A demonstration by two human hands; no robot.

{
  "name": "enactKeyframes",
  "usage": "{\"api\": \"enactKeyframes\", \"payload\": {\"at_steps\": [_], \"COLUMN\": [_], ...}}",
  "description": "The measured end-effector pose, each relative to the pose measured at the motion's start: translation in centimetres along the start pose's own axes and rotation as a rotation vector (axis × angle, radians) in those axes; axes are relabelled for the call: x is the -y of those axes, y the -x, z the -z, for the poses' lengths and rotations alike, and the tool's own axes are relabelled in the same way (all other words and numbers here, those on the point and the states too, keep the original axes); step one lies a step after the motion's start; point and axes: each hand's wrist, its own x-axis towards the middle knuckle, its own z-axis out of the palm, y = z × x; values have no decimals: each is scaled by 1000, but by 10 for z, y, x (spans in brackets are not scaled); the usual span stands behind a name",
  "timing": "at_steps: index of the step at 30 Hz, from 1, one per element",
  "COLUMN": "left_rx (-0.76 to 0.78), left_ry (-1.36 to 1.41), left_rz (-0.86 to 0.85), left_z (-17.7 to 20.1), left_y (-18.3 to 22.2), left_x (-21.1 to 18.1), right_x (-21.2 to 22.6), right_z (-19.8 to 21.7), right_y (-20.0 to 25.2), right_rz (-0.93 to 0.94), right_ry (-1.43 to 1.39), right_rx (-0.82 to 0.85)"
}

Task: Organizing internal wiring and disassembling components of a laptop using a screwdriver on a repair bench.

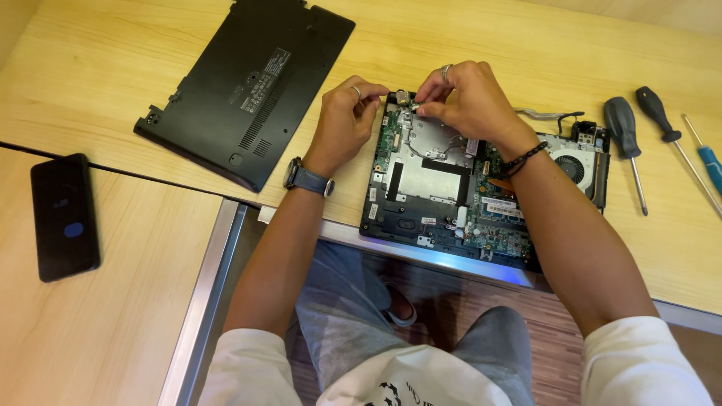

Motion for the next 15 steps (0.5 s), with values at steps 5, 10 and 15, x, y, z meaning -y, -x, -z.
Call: {"api": "enactKeyframes", "payload": {"at_steps": [5, 10, 15], "left_rx": [5, 64, 110], "left_ry": [-11, 27, 24], "left_rz": [25, 75, 54], "left_z": [-1, 0, 0], "left_y": [1, 0, 0], "left_x": [3, -3, -2], "right_x": [5, 6, 8], "right_z": [-11, -15, -16], "right_y": [-2, -1, 2], "right_rz": [-2, -23, -21], "right_ry": [15, 28, 7], "right_rx": [-29, -15, 24]}}
